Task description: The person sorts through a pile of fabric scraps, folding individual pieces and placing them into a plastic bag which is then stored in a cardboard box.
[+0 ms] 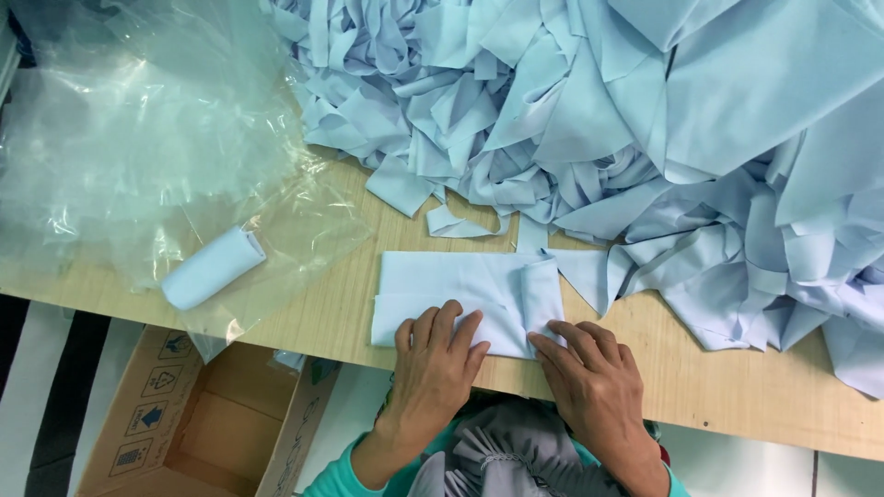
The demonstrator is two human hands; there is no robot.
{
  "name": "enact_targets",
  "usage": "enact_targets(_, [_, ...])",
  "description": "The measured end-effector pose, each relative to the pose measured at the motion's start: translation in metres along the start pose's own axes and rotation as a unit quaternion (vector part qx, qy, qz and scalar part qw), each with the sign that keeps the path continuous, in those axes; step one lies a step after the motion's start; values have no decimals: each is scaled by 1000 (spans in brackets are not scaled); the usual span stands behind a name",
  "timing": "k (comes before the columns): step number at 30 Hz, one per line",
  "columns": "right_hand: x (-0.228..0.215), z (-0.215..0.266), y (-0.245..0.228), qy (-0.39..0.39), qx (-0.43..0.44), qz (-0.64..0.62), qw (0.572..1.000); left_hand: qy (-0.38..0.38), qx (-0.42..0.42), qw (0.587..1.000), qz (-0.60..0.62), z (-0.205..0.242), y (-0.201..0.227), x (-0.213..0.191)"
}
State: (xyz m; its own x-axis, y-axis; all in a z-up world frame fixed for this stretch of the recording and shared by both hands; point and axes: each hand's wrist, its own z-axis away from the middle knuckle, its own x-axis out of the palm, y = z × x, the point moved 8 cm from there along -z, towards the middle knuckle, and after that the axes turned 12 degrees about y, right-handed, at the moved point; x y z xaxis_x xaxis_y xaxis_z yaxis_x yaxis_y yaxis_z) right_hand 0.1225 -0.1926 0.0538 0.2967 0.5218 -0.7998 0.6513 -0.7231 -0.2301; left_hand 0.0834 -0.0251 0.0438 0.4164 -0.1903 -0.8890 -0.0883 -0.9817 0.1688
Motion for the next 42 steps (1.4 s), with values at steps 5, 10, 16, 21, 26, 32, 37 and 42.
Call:
enact_targets(5, [0, 1, 3, -9, -5, -3, 1000, 44, -20, 996, 76, -1, 10, 13])
enact_targets(10, [8, -3, 20, -129, -46, -26, 990, 86, 47, 980, 172, -3, 28, 7])
enact_targets(16, [26, -15, 32, -224, -191, -107, 950, 62, 55, 992, 96, 2, 40, 10])
enact_targets(21, [23, -29, 24, -200, -347, -123, 908, 43, 28, 996, 78, 1, 51, 8])
enact_targets(26, [22, -44, 22, -170, -463, -121, 861, 87, -23, 993, 73, 0, 57, 3])
enact_targets(32, [5, -67, 6, -126, -516, -203, 823, 105, -62, 989, 78, 4, 59, 0])
enact_targets(37, [12, -80, -4, -164, -496, -248, 816, 122, -85, 984, 98, 7, 62, -4])
enact_targets(42, [27, -92, -10, -237, -447, -242, 828, 157, -107, 979, 79, 3, 64, -11])
